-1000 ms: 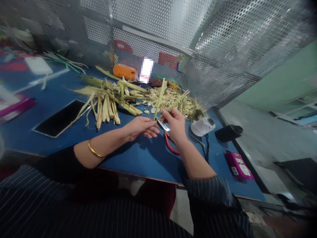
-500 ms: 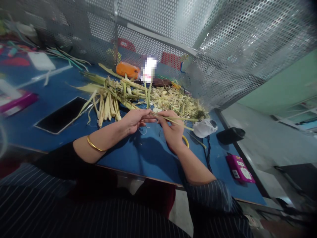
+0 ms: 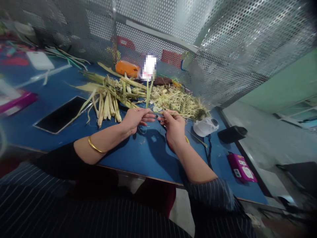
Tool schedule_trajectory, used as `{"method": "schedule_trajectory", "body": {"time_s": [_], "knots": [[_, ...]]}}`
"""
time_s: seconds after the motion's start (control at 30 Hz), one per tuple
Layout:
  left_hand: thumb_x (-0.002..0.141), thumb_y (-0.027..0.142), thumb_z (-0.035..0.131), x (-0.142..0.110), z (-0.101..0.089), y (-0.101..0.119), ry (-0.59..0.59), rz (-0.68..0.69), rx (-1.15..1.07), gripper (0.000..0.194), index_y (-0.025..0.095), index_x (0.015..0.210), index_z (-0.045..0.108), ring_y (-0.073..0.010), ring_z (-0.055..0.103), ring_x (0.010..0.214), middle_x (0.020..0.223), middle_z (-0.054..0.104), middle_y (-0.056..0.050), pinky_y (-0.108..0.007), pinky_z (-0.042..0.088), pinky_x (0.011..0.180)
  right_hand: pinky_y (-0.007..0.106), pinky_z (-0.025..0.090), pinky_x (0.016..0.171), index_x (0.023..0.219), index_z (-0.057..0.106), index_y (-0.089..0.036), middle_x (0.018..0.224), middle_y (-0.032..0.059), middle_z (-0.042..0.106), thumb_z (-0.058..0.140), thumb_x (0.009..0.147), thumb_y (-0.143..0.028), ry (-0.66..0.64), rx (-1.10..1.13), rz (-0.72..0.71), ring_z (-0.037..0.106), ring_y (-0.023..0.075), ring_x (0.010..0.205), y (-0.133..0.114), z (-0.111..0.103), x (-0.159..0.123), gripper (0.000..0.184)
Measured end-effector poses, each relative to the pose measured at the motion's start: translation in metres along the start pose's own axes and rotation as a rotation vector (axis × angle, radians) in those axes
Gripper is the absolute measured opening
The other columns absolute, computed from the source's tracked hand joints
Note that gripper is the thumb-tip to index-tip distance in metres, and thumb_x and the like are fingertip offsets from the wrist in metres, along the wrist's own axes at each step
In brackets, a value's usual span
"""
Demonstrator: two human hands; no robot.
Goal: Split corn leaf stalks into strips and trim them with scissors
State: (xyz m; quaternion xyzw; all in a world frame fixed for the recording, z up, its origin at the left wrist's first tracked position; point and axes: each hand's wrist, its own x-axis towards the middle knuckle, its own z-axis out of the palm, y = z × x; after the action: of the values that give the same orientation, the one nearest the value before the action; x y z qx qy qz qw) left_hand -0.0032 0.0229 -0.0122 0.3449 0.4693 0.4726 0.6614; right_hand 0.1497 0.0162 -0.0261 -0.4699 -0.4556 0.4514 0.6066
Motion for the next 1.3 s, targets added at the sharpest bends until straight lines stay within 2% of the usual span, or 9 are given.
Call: {"method": "schedule_trajectory", "body": {"time_s": [0.1,0.23,0.37,0.47,0.67,0.87,1.07,1.17,1.3], "knots": [[0.089,0.023,0.06,0.003,-0.003,0.005,0.036,-0.014,-0.092,0.015,0.012,0.081,0.066,-0.0116,0.069,0.067,0.079,0.073,-0.007,-0.016,0.033,0.041,0.028,0.048,0.064,0.079,0.058,-0.022,0.079,0.0015,0.067,0.064,0.083,-0.036,-0.148,-0.357,-0.361,0.063,0.0144,0.071,-0.005,0.0,-0.009,0.016],[0.09,0.019,0.059,0.005,-0.006,0.008,-0.018,-0.112,-0.22,0.014,0.013,0.079,0.066,-0.0067,0.066,0.065,0.078,0.071,-0.004,-0.012,0.029,0.04,0.031,0.042,0.069,0.075,0.062,-0.022,0.081,0.0046,0.066,0.048,0.094,-0.024,-0.672,-1.073,-0.953,0.056,0.0148,0.073,-0.014,0.0,-0.017,0.024],[0.09,0.016,0.058,0.006,-0.006,0.006,-0.047,-0.066,-0.241,0.014,0.012,0.079,0.067,-0.0035,0.058,0.054,0.067,0.065,0.0,-0.012,0.037,0.045,0.036,0.043,0.078,0.092,0.064,-0.018,0.087,0.0088,0.067,0.036,0.096,-0.013,-0.814,-1.267,-1.204,0.057,0.0182,0.08,-0.014,0.001,-0.017,0.029],[0.089,0.017,0.06,0.005,-0.004,0.003,-0.027,0.014,-0.194,0.013,0.011,0.08,0.067,-0.0047,0.058,0.054,0.068,0.066,-0.001,-0.015,0.045,0.05,0.037,0.046,0.084,0.11,0.061,-0.017,0.1,0.0105,0.068,0.036,0.093,-0.01,-0.631,-1.075,-1.162,0.06,0.02,0.091,-0.009,-0.001,-0.015,0.031],[0.088,0.019,0.062,-0.005,0.003,-0.005,-0.134,0.054,-0.073,0.012,0.011,0.081,0.067,-0.0088,0.063,0.055,0.068,0.069,-0.003,-0.021,0.052,0.058,0.035,0.052,0.083,0.121,0.058,-0.026,0.102,0.0078,0.065,0.046,0.094,-0.021,-0.219,-0.724,-0.834,0.062,0.0189,0.093,-0.01,-0.003,-0.015,0.029],[0.083,0.024,0.069,-0.012,0.009,-0.011,-0.183,0.088,0.007,0.015,0.011,0.077,0.067,-0.0116,0.067,0.059,0.074,0.072,-0.006,-0.022,0.054,0.059,0.032,0.051,0.075,0.113,0.065,-0.026,0.093,0.0038,0.063,0.055,0.09,-0.024,-0.161,-0.604,-0.648,0.059,0.0158,0.079,-0.013,-0.003,-0.012,0.025],[0.083,0.023,0.066,-0.011,0.011,-0.013,-0.194,0.139,0.148,0.016,0.011,0.072,0.066,-0.0123,0.066,0.058,0.069,0.07,-0.006,-0.023,0.053,0.059,0.027,0.049,0.061,0.1,0.068,-0.024,0.078,-0.001,0.063,0.063,0.082,-0.029,-0.143,-0.294,-0.263,0.054,0.0121,0.061,-0.003,0.0,-0.006,0.02],[0.078,0.017,0.069,-0.01,0.008,-0.012,-0.241,0.087,0.134,0.01,0.011,0.072,0.065,-0.013,0.067,0.061,0.069,0.069,-0.006,-0.023,0.053,0.059,0.029,0.048,0.065,0.092,0.07,-0.023,0.084,0.0016,0.065,0.061,0.084,-0.03,-0.17,-0.395,-0.352,0.058,0.0144,0.07,0.002,-0.001,-0.006,0.014],[0.076,0.011,0.054,-0.006,0.002,-0.006,-0.298,-0.06,-0.079,0.012,0.012,0.067,0.062,-0.0128,0.063,0.058,0.06,0.063,-0.004,-0.028,0.056,0.066,0.037,0.044,0.083,0.101,0.072,-0.027,0.099,0.0062,0.067,0.053,0.091,-0.024,-0.204,-0.905,-0.782,0.06,0.0199,0.091,-0.001,-0.006,-0.006,0.022]]}}
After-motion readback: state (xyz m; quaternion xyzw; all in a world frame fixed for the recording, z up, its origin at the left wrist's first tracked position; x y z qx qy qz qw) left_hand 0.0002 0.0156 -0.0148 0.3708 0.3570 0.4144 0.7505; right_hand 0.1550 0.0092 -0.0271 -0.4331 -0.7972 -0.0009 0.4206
